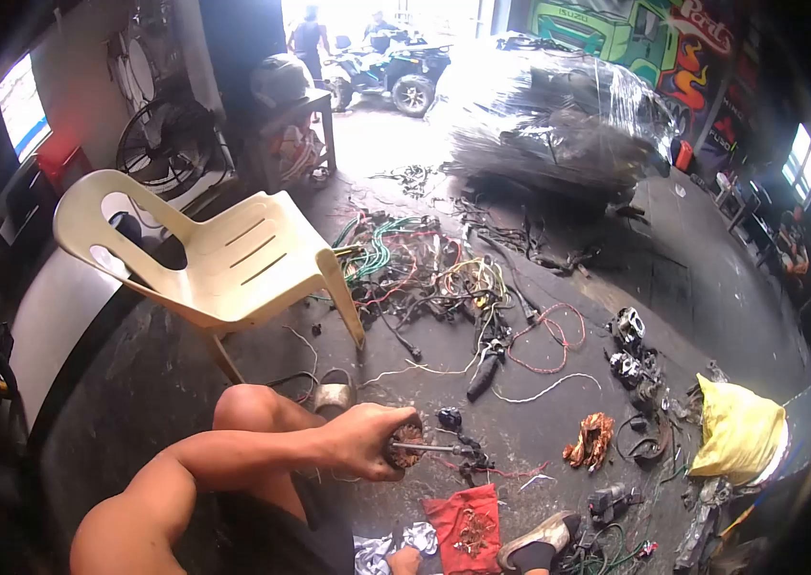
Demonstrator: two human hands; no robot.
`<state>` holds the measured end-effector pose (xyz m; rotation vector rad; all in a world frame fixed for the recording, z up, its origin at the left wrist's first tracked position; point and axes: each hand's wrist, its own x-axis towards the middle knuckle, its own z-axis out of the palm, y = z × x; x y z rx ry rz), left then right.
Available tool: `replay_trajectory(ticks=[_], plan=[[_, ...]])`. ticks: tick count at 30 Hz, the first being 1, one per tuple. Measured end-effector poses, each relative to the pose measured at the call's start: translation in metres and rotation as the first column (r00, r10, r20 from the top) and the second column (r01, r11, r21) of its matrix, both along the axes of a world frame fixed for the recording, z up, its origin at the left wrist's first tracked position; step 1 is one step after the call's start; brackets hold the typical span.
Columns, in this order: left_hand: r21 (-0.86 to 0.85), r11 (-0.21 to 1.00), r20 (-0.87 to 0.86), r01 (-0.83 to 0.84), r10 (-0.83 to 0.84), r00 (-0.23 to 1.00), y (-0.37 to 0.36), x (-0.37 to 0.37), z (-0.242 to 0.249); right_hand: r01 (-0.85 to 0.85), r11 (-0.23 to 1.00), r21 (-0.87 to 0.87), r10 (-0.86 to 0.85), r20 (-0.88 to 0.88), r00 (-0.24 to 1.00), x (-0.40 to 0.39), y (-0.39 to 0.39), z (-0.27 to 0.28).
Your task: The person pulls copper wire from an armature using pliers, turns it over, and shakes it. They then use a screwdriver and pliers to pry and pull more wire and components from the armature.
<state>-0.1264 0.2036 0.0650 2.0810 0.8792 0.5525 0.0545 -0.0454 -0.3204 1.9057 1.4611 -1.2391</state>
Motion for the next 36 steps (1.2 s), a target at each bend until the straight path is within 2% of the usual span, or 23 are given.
replay_trajectory(ticks=[7, 8, 9, 10, 11, 12, 13, 15, 16, 17, 18, 19, 21, 22, 25, 27, 28, 29, 30, 33, 34, 35, 36], plan=[[0.054, 0.999, 0.038, -0.003, 0.001, 0.999, 0.007, 0.003, 0.001, -0.042, 0.998, 0.045, 0.046, -0.091, 0.995, 0.026, 0.0, 0.034], [0.046, 0.999, 0.062, -0.006, 0.003, 0.998, 0.007, 0.003, 0.005, 0.056, 0.991, 0.122, -0.044, -0.095, 0.995, 0.034, -0.003, 0.048], [0.118, 0.993, 0.111, -0.011, -0.003, 0.994, 0.008, 0.002, 0.01, -0.071, 0.989, 0.133, 0.086, -0.113, 0.99, 0.043, 0.006, 0.06], [0.066, 0.997, 0.116, -0.034, 0.026, 0.993, 0.007, 0.002, 0.014, -0.146, 0.904, 0.401, 0.18, -0.047, 0.983, 0.041, 0.003, 0.079], [0.04, 0.999, 0.16, -0.008, 0.002, 0.987, 0.008, -0.002, 0.019, 0.075, 0.924, 0.374, 0.046, -0.304, 0.951, 0.054, 0.005, 0.096], [0.099, 0.993, 0.159, -0.059, 0.043, 0.986, 0.005, -0.002, 0.024, 0.277, 0.709, 0.648, 0.133, -0.51, 0.85, 0.064, -0.006, 0.098], [0.014, 1.0, 0.263, 0.003, -0.007, 0.965, 0.009, -0.006, 0.014, 0.692, 0.717, 0.082, -0.353, -0.814, 0.462, 0.05, 0.02, 0.199], [-0.125, 0.99, 0.159, -0.067, 0.087, 0.983, 0.0, -0.006, 0.039, 0.759, 0.624, -0.184, -0.491, -0.848, 0.198, 0.066, 0.004, 0.231], [-0.052, 0.993, 0.16, -0.104, 0.111, 0.981, -0.002, -0.008, 0.037, 0.729, 0.673, -0.121, -0.361, -0.915, 0.181, 0.076, -0.003, 0.243], [-0.155, 0.983, 0.221, -0.099, 0.132, 0.966, -0.004, -0.008, 0.038, 0.691, 0.722, -0.04, -0.214, -0.962, 0.167, 0.085, -0.007, 0.256], [-0.15, 0.984, 0.251, -0.096, 0.132, 0.959, -0.004, -0.01, 0.035, 0.784, 0.602, -0.155, -0.092, -0.988, -0.124, 0.057, 0.009, 0.308], [-0.14, 0.985, 0.278, -0.101, 0.137, 0.951, -0.004, -0.012, 0.032, 0.804, 0.569, -0.173, -0.037, -0.982, -0.185, 0.055, 0.006, 0.319], [-0.111, 0.99, 0.263, -0.09, 0.117, 0.958, -0.004, -0.015, 0.033, 0.732, 0.517, -0.444, -0.098, -0.88, -0.465, 0.048, 0.003, 0.337], [-0.077, 0.992, 0.228, -0.101, 0.116, 0.967, -0.004, -0.015, 0.035, 0.758, 0.456, -0.466, -0.049, -0.864, -0.501, 0.038, 0.005, 0.346], [-0.058, 0.994, 0.223, -0.097, 0.108, 0.969, -0.008, -0.014, 0.034, 0.739, 0.466, -0.487, -0.055, -0.849, -0.525, 0.042, 0.003, 0.347], [-0.078, 0.993, 0.225, -0.094, 0.109, 0.968, -0.011, -0.015, 0.032, 0.799, 0.419, -0.432, -0.112, -0.897, -0.427, 0.043, 0.004, 0.353], [-0.086, 0.992, 0.189, -0.092, 0.107, 0.976, -0.011, -0.015, 0.031, 0.881, 0.43, -0.197, -0.319, -0.946, -0.056, 0.047, 0.006, 0.354], [-0.095, 0.992, 0.151, -0.088, 0.102, 0.983, -0.011, -0.015, 0.03, 0.871, 0.489, 0.045, -0.487, -0.815, 0.315, 0.049, 0.007, 0.353], [-0.1, 0.992, 0.134, -0.071, 0.084, 0.987, -0.01, -0.016, 0.028, 0.855, 0.463, 0.235, -0.522, -0.707, 0.477, 0.05, 0.005, 0.336], [-0.087, 0.993, 0.092, -0.081, 0.088, 0.992, -0.012, -0.013, 0.029, 0.853, 0.299, 0.429, -0.376, -0.768, 0.518, 0.046, -0.006, 0.322], [-0.038, 0.996, 0.115, -0.075, 0.078, 0.99, -0.01, -0.013, 0.022, 0.911, 0.292, 0.293, -0.361, -0.848, 0.388, 0.037, 0.0, 0.349], [-0.042, 0.994, 0.113, -0.101, 0.106, 0.988, -0.01, -0.014, 0.017, 0.903, 0.318, 0.29, -0.354, -0.847, 0.397, 0.037, 0.004, 0.355], [-0.032, 0.997, 0.121, -0.067, 0.07, 0.99, -0.009, -0.014, 0.014, 0.943, 0.331, 0.039, -0.455, -0.869, 0.196, 0.036, 0.004, 0.359]])
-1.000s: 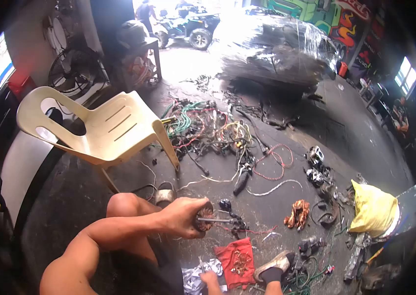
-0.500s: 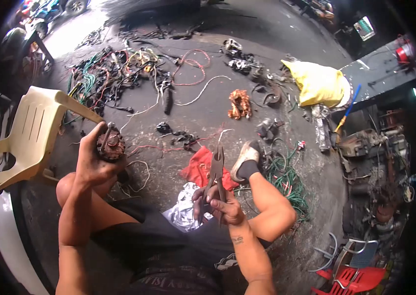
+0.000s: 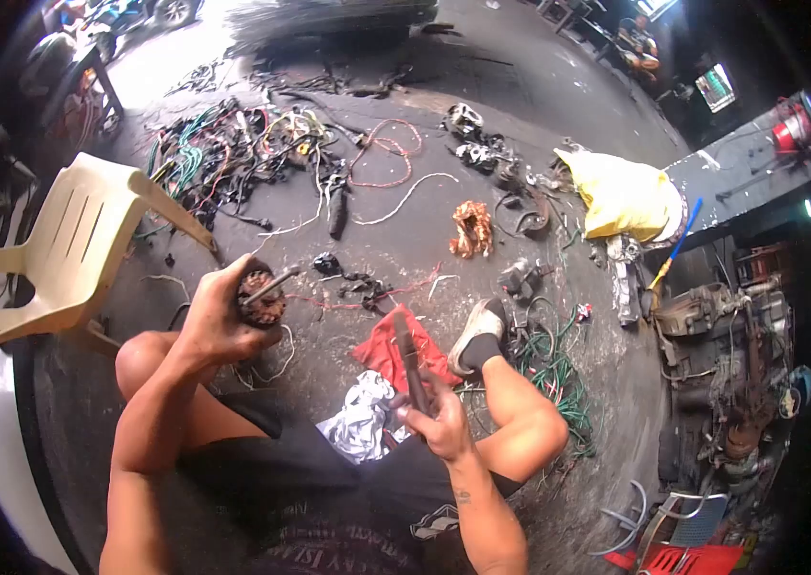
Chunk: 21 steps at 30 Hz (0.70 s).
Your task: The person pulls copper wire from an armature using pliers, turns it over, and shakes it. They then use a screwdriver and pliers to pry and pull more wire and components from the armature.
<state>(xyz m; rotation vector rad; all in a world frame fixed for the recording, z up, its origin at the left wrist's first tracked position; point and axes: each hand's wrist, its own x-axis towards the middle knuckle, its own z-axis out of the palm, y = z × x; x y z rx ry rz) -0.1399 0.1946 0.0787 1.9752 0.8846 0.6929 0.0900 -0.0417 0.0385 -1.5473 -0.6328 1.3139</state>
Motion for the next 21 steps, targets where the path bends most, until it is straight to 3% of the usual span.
replay_trajectory(ticks=[1, 2, 3, 5, 7, 8, 10, 11, 13, 15, 16, 17, 19, 21], plan=[[0.014, 0.999, 0.005, 0.046, -0.046, 0.999, 0.0, 0.001, -0.002, 0.005, 0.993, -0.115, -0.031, -0.228, 0.973, -0.002, -0.002, 0.001], [0.04, 0.999, -0.065, 0.035, -0.032, 0.997, -0.001, 0.005, -0.001, -0.096, 0.973, -0.209, 0.058, -0.181, 0.982, 0.0, -0.003, -0.004], [0.068, 0.997, -0.102, 0.044, -0.037, 0.994, 0.0, 0.007, -0.002, -0.092, 0.975, -0.203, 0.054, -0.185, 0.981, 0.002, -0.005, -0.004], [0.071, 0.995, -0.175, 0.065, -0.051, 0.983, -0.002, 0.009, -0.003, -0.178, 0.977, -0.117, 0.202, 0.248, 0.947, 0.006, 0.001, 0.007], [0.072, 0.994, -0.222, 0.077, -0.059, 0.973, -0.005, 0.01, -0.007, 0.02, 0.997, 0.073, -0.04, 0.295, 0.955, 0.01, 0.004, 0.035], [0.081, 0.993, -0.266, 0.089, -0.064, 0.962, -0.006, 0.01, -0.009, 0.156, 0.942, 0.296, -0.244, 0.287, 0.926, 0.004, 0.016, 0.058], [0.108, 0.988, -0.254, 0.108, -0.078, 0.964, -0.009, 0.009, -0.012, 0.298, 0.809, 0.506, -0.448, 0.204, 0.87, 0.009, 0.03, 0.098], [0.147, 0.981, -0.231, 0.128, -0.092, 0.969, -0.01, 0.009, -0.013, 0.279, 0.734, 0.619, -0.382, 0.035, 0.924, 0.017, 0.033, 0.106], [0.164, 0.974, -0.266, 0.154, -0.106, 0.958, -0.009, 0.01, -0.016, 0.319, 0.659, 0.681, -0.447, 0.014, 0.894, 0.007, 0.041, 0.112], [0.188, 0.962, -0.222, 0.2, -0.156, 0.962, -0.011, 0.013, -0.016, 0.263, 0.766, 0.586, -0.571, 0.433, 0.698, -0.006, 0.033, 0.047], [0.187, 0.962, -0.223, 0.2, -0.157, 0.962, -0.011, 0.014, -0.017, -0.018, 0.94, 0.34, -0.228, 0.669, 0.708, -0.016, 0.038, 0.06], [0.165, 0.96, -0.209, 0.227, -0.19, 0.959, -0.011, 0.015, -0.018, -0.279, 0.96, 0.022, 0.157, 0.784, 0.601, -0.023, 0.042, 0.074], [0.136, 0.956, -0.203, 0.26, -0.23, 0.952, -0.011, 0.015, -0.019, -0.227, 0.966, 0.125, 0.074, 0.705, 0.706, -0.024, 0.04, 0.06], [0.085, 0.958, -0.209, 0.276, -0.253, 0.944, -0.014, 0.013, -0.017, 0.11, 0.924, 0.366, -0.274, 0.433, 0.859, -0.024, 0.038, 0.053]])
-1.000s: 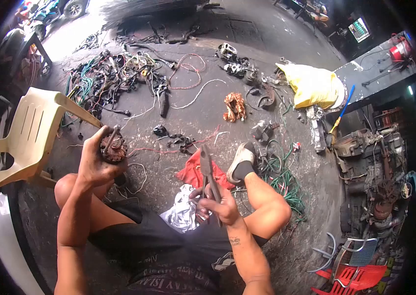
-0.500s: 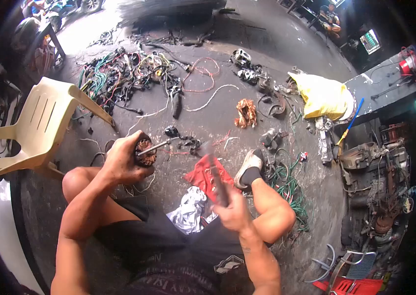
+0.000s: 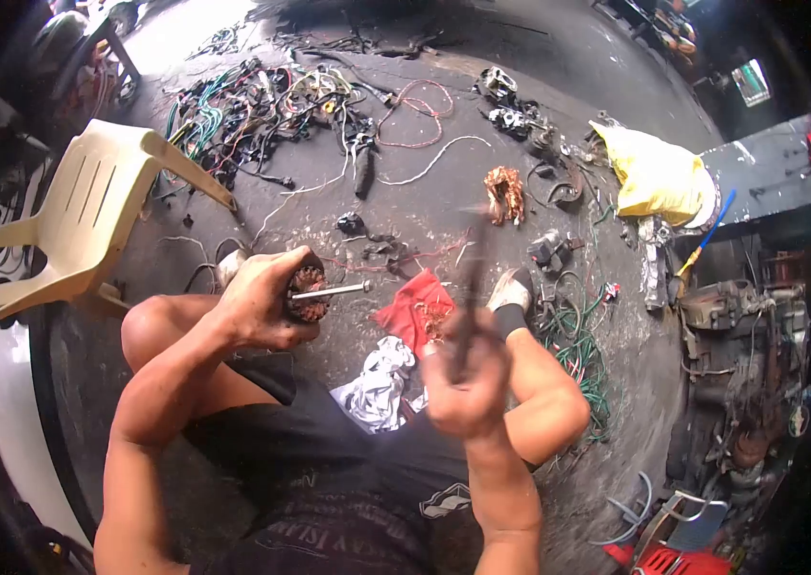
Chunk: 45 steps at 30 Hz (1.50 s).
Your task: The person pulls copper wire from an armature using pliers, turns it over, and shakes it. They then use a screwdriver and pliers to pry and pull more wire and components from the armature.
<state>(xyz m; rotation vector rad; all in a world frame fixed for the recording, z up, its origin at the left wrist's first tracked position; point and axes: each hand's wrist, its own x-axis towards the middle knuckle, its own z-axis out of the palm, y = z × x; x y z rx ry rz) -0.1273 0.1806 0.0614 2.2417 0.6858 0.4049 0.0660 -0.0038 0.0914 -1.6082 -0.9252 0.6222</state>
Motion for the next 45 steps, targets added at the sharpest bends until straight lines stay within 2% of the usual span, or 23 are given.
replay_trajectory(ticks=[1, 2, 5, 10, 12, 15, 18, 19, 20, 22, 23, 27, 30, 32, 34, 36, 37, 38, 40, 42, 43, 44, 45], plan=[[-0.007, 1.0, -0.007, -0.005, 0.005, 1.0, -0.001, -0.002, -0.001, -0.03, 0.996, 0.079, 0.034, -0.044, 0.998, 0.007, 0.004, 0.009], [-0.053, 0.999, 0.045, 0.006, -0.003, 0.999, 0.0, -0.001, -0.003, 0.024, 0.994, 0.106, -0.002, -0.205, 0.979, 0.003, 0.007, 0.023], [-0.177, 0.984, 0.11, 0.029, -0.01, 0.994, -0.001, 0.001, 0.002, 0.035, 0.993, 0.115, -0.017, -0.155, 0.988, 0.015, 0.002, 0.01], [-0.387, 0.918, 0.066, 0.083, -0.063, 0.996, -0.008, 0.006, 0.004, -0.155, 0.975, -0.159, 0.151, -0.041, 0.988, 0.017, -0.015, -0.012], [-0.377, 0.923, 0.092, 0.077, -0.046, 0.995, -0.014, 0.007, -0.011, -0.124, 0.978, -0.169, 0.121, -0.029, 0.992, 0.013, -0.016, -0.016], [-0.406, 0.914, -0.105, 0.015, -0.063, 0.992, -0.017, 0.009, -0.016, -0.168, 0.945, -0.281, 0.224, 0.183, 0.957, 0.011, -0.016, -0.012], [-0.344, 0.938, -0.064, 0.05, -0.077, 0.995, -0.019, 0.008, -0.027, -0.173, 0.93, -0.323, 0.225, 0.129, 0.966, 0.008, -0.012, 0.001], [-0.349, 0.936, -0.067, 0.05, -0.078, 0.995, -0.019, 0.01, -0.02, -0.134, 0.944, -0.302, 0.201, 0.203, 0.958, 0.012, -0.014, 0.003], [-0.36, 0.931, -0.057, 0.064, -0.09, 0.994, -0.019, 0.011, -0.007, -0.136, 0.939, -0.315, 0.18, 0.116, 0.977, 0.017, -0.02, 0.003], [-0.379, 0.923, -0.051, 0.068, -0.095, 0.994, -0.021, 0.009, -0.003, -0.046, 0.997, -0.059, 0.04, -0.104, 0.994, 0.015, -0.022, 0.007], [-0.478, 0.876, -0.012, 0.064, -0.079, 0.997, -0.02, 0.007, -0.007, -0.027, 1.0, 0.004, 0.027, -0.114, 0.993, 0.018, -0.02, 0.01], [-0.614, 0.786, 0.013, 0.073, -0.082, 0.997, -0.02, 0.011, -0.014, 0.035, 0.998, 0.043, -0.023, -0.264, 0.964, 0.018, -0.024, 0.006], [-0.669, 0.741, -0.006, 0.051, -0.075, 0.997, -0.021, 0.013, -0.006, -0.007, 0.997, -0.081, -0.02, -0.323, 0.946, 0.016, -0.025, 0.002], [-0.676, 0.736, -0.017, 0.044, -0.076, 0.997, -0.021, 0.013, -0.005, -0.206, 0.936, -0.286, 0.165, -0.161, 0.973, 0.018, -0.028, -0.007], [-0.563, 0.822, -0.013, 0.087, -0.114, 0.993, -0.019, 0.012, -0.008, -0.223, 0.91, -0.349, 0.21, -0.074, 0.975, 0.019, -0.03, -0.003], [-0.589, 0.803, 0.0, 0.091, -0.112, 0.994, -0.019, 0.01, -0.006, -0.13, 0.982, -0.134, 0.12, -0.084, 0.989, 0.016, -0.026, 0.009], [-0.61, 0.787, 0.015, 0.094, -0.107, 0.994, -0.019, 0.008, -0.003, -0.068, 0.997, 0.044, 0.076, -0.212, 0.974, 0.015, -0.023, 0.015], [-0.616, 0.782, 0.012, 0.089, -0.103, 0.995, -0.018, 0.007, 0.002, 0.091, 0.995, 0.045, -0.071, -0.325, 0.943, 0.014, -0.022, 0.028], [-0.486, 0.866, -0.059, 0.117, -0.166, 0.984, -0.015, 0.009, 0.011, 0.141, 0.959, 0.244, -0.02, -0.442, 0.897, 0.008, -0.016, 0.019], [-0.446, 0.883, 0.01, 0.147, -0.159, 0.987, -0.015, 0.011, 0.003, 0.025, 0.999, -0.024, -0.023, 0.081, 0.996, 0.005, -0.04, -0.038], [-0.448, 0.884, 0.013, 0.134, -0.144, 0.99, -0.015, 0.012, -0.003, -0.22, 0.947, -0.236, 0.289, 0.318, 0.903, -0.002, -0.031, -0.013], [-0.455, 0.882, 0.013, 0.12, -0.128, 0.992, -0.016, 0.011, -0.007, -0.275, 0.883, -0.381, 0.37, 0.201, 0.907, -0.005, -0.022, -0.004], [-0.372, 0.923, -0.019, 0.101, -0.117, 0.993, -0.016, 0.009, -0.009, -0.231, 0.902, -0.366, 0.319, 0.202, 0.926, -0.001, -0.021, -0.001]])
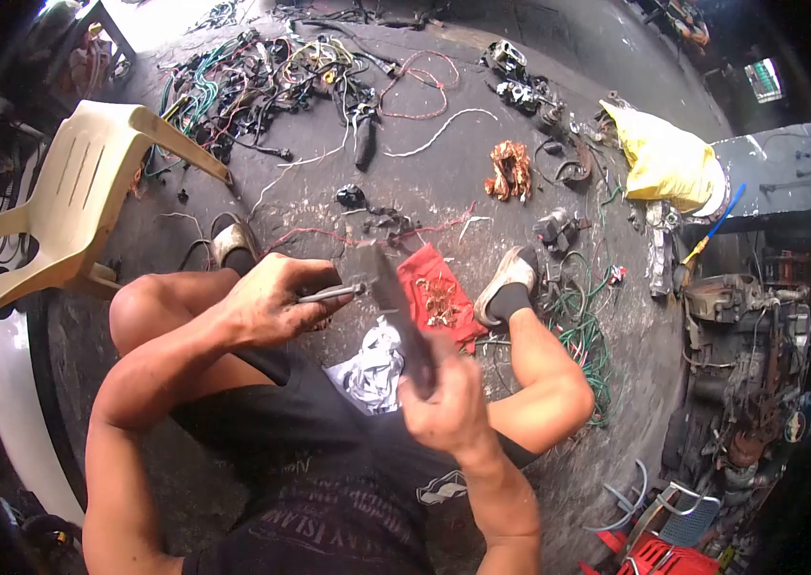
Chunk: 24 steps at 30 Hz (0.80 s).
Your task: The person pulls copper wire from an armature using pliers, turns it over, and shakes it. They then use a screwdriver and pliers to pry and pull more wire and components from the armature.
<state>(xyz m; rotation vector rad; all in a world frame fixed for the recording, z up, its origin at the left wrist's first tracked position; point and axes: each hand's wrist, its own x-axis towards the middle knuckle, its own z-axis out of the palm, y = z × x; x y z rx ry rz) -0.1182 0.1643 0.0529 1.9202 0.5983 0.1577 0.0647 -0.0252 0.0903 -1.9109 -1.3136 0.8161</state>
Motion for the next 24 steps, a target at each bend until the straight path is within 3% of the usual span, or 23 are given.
replay_trajectory(ticks=[1, 2, 3, 5, 6, 7, 8, 9, 10, 11, 13, 14, 15, 16, 17, 18, 19, 21, 22, 23, 24], plan=[[-0.007, 1.0, -0.003, -0.001, 0.001, 1.0, 0.002, 0.0, 0.002, 0.046, 0.999, 0.017, -0.046, -0.002, 0.999, 0.004, 0.002, 0.004], [-0.011, 1.0, -0.035, 0.01, -0.01, 0.999, 0.005, -0.002, 0.007, 0.236, 0.959, 0.157, -0.189, -0.268, 0.945, 0.002, 0.007, 0.007], [-0.017, 1.0, -0.07, 0.025, -0.027, 0.997, 0.005, -0.003, 0.009, 0.347, 0.919, 0.184, -0.247, -0.417, 0.875, 0.005, 0.008, 0.019], [-0.003, 1.0, -0.058, -0.001, 0.0, 0.998, 0.003, -0.002, 0.006, 0.491, 0.819, 0.296, -0.242, -0.597, 0.765, 0.013, 0.012, 0.019], [0.065, 0.998, -0.051, 0.013, -0.01, 0.999, 0.003, 0.0, 0.002, 0.553, 0.773, 0.309, -0.289, -0.605, 0.742, 0.004, 0.015, 0.012], [0.132, 0.991, -0.046, 0.026, -0.02, 0.999, 0.002, 0.001, 0.0, 0.479, 0.832, 0.28, -0.304, -0.493, 0.815, -0.007, 0.014, 0.0], [0.133, 0.991, -0.046, 0.024, -0.018, 0.999, 0.002, 0.002, 0.001, 0.188, 0.962, 0.199, -0.153, -0.179, 0.972, -0.008, 0.011, 0.0], [0.142, 0.989, -0.075, 0.032, -0.022, 0.997, 0.002, 0.003, 0.002, -0.087, 0.996, 0.019, 0.084, 0.122, 0.989, -0.009, 0.008, 0.001], [0.149, 0.988, -0.105, 0.045, -0.03, 0.994, 0.002, 0.002, 0.003, -0.08, 0.997, -0.02, 0.082, 0.127, 0.989, -0.007, 0.007, 0.003], [0.142, 0.989, -0.108, 0.047, -0.032, 0.994, 0.002, 0.001, 0.002, -0.015, 0.997, 0.08, 0.001, 0.17, 0.985, -0.003, 0.007, 0.009], [0.164, 0.985, -0.117, 0.053, -0.034, 0.993, 0.003, -0.004, 0.001, 0.227, 0.961, 0.158, -0.256, 0.194, 0.947, 0.006, 0.006, 0.027], [0.156, 0.986, -0.122, 0.055, -0.036, 0.992, 0.002, -0.004, 0.001, 0.41, 0.866, 0.285, -0.34, -0.265, 0.902, 0.015, 0.002, 0.024], [0.173, 0.984, -0.109, 0.044, -0.025, 0.994, 0.003, -0.003, 0.001, 0.436, 0.801, 0.411, -0.271, -0.4, 0.875, 0.02, 0.003, 0.021], [0.195, 0.98, -0.093, 0.031, -0.012, 0.996, 0.004, -0.001, 0.002, 0.231, 0.823, 0.52, -0.288, 0.031, 0.957, 0.024, -0.012, -0.023], [0.199, 0.98, -0.09, 0.031, -0.013, 0.996, 0.005, 0.002, 0.004, 0.004, 0.848, 0.531, -0.288, 0.454, 0.843, 0.009, 0.002, -0.031], [0.202, 0.978, -0.094, 0.051, -0.032, 0.995, 0.005, 0.005, 0.005, -0.127, 0.981, 0.147, 0.043, 0.473, 0.88, -0.006, -0.006, -0.017], [0.206, 0.976, -0.101, 0.071, -0.051, 0.994, 0.006, 0.007, 0.006, 0.008, 0.995, -0.102, -0.003, 0.053, 0.999, -0.011, 0.006, -0.017], [0.219, 0.972, -0.146, 0.087, -0.056, 0.988, 0.008, 0.008, 0.003, 0.143, 0.99, 0.002, -0.142, 0.051, 0.989, 0.006, 0.005, -0.012], [0.22, 0.974, -0.098, 0.05, -0.028, 0.995, 0.009, 0.006, -0.002, 0.341, 0.886, 0.314, -0.314, -0.137, 0.94, 0.004, 0.01, -0.016], [0.214, 0.976, -0.057, 0.03, -0.018, 0.998, 0.009, 0.004, -0.004, 0.466, 0.869, 0.166, -0.398, -0.326, 0.858, 0.017, 0.003, 0.004], [0.256, 0.966, -0.093, 0.028, -0.004, 0.996, 0.009, 0.007, -0.004, 0.58, 0.79, 0.2, -0.469, -0.413, 0.781, 0.012, 0.004, 0.007]])
